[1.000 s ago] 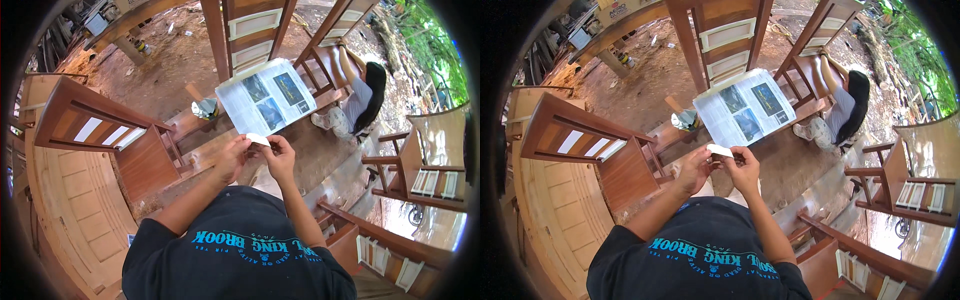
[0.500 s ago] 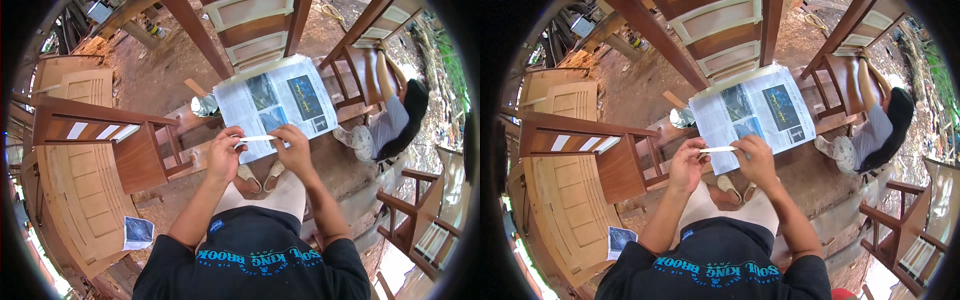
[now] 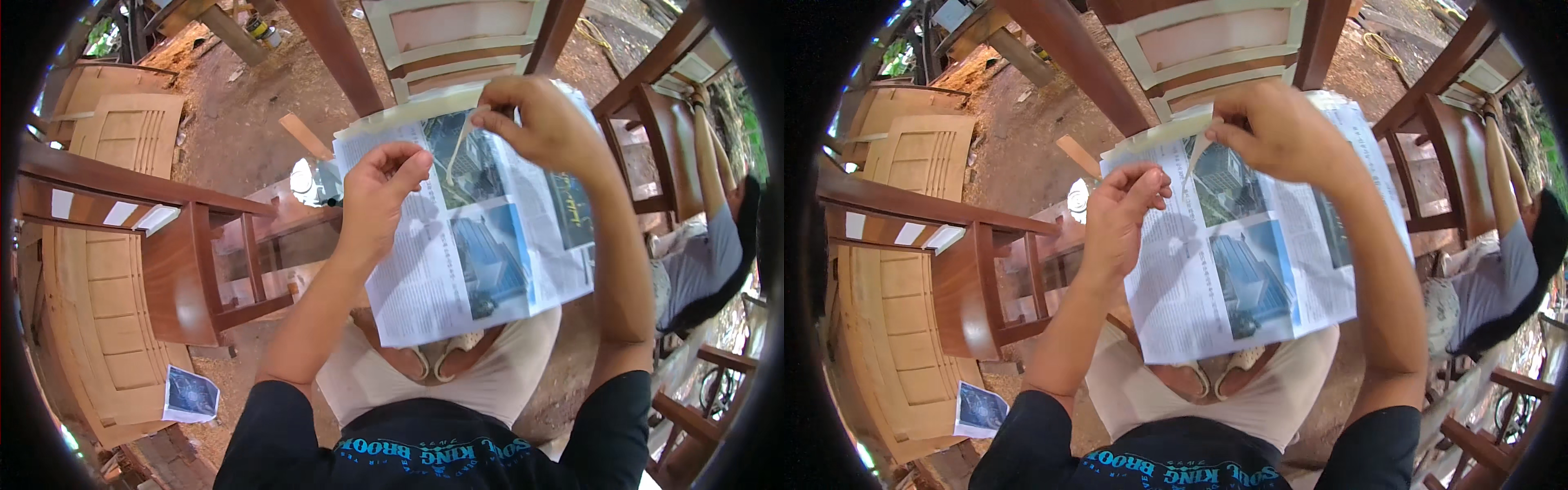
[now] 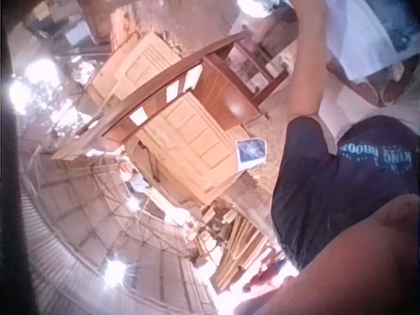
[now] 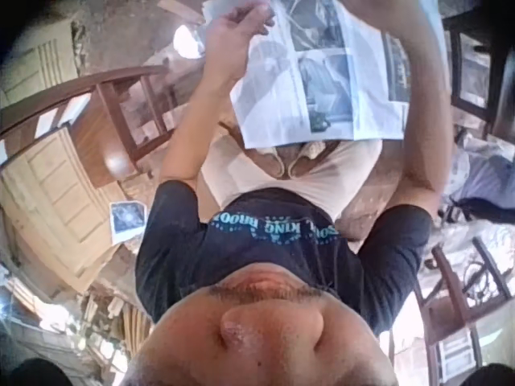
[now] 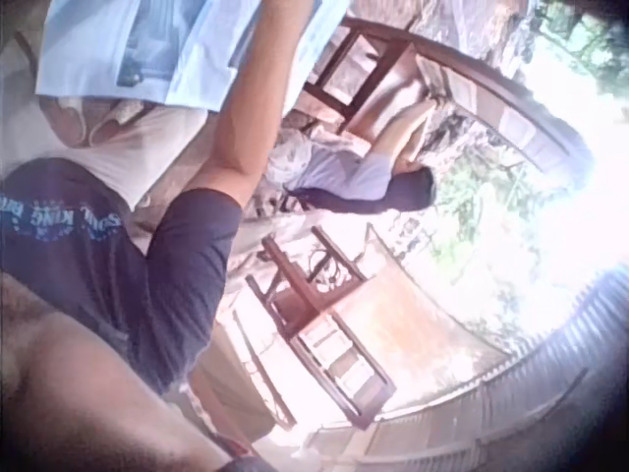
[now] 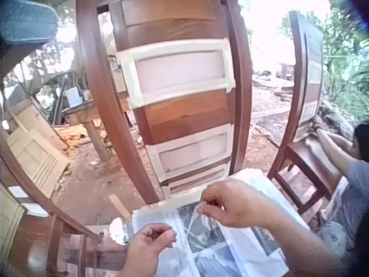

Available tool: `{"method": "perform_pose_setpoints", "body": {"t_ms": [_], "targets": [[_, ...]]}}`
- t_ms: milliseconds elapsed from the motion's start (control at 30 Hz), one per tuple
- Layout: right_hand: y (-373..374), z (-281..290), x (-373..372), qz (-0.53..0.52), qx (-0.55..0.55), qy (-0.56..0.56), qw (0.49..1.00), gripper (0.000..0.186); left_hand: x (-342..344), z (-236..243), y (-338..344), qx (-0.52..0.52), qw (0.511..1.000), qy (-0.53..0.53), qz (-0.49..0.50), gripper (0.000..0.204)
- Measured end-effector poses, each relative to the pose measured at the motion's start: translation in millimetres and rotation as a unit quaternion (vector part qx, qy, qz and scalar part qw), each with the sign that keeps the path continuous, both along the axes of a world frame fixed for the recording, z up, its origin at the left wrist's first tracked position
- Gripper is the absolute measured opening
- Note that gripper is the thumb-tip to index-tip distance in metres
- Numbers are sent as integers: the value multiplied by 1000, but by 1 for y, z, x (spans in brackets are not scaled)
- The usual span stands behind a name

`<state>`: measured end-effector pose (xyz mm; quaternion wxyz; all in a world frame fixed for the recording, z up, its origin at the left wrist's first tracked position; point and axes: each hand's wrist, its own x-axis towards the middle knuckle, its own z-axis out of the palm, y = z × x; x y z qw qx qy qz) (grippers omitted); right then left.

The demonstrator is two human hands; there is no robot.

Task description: Masking wooden chairs with tape and newspaper for finishing.

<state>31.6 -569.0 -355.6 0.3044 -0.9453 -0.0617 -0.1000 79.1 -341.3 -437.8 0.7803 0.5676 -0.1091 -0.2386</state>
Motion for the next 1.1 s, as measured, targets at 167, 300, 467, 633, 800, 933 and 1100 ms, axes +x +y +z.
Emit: {"method": "perform_pose_setpoints", "body": {"t_ms": [167, 300, 467, 633, 800, 933, 1100], "targets": [[-11, -31, 38, 40, -159, -43, 986, 24, 33, -37, -18, 156, 962, -225, 11, 40], [-12, -53, 55, 43, -219, -9, 975, 23, 57, -73, -35, 165, 932, -318, 51, 45], [-27, -82, 77, 56, -211, -31, 975, 27, 71, -89, -45, 189, 929, -314, 54, 32], [-29, -91, 98, 64, -253, -109, 959, 22, 92, -97, -49, 212, 933, -285, 62, 20], [-14, -94, 118, 5, -229, -206, 951, 19, 109, -107, -61, 169, 939, -272, 122, 18], [-2, -98, 133, -12, -242, -219, 945, 20, 127, -120, -69, 184, 923, -280, 192, 21], [9, -109, 139, -6, -209, -259, 943, 18, 134, -128, -72, 266, 853, -367, 260, 26]]}}
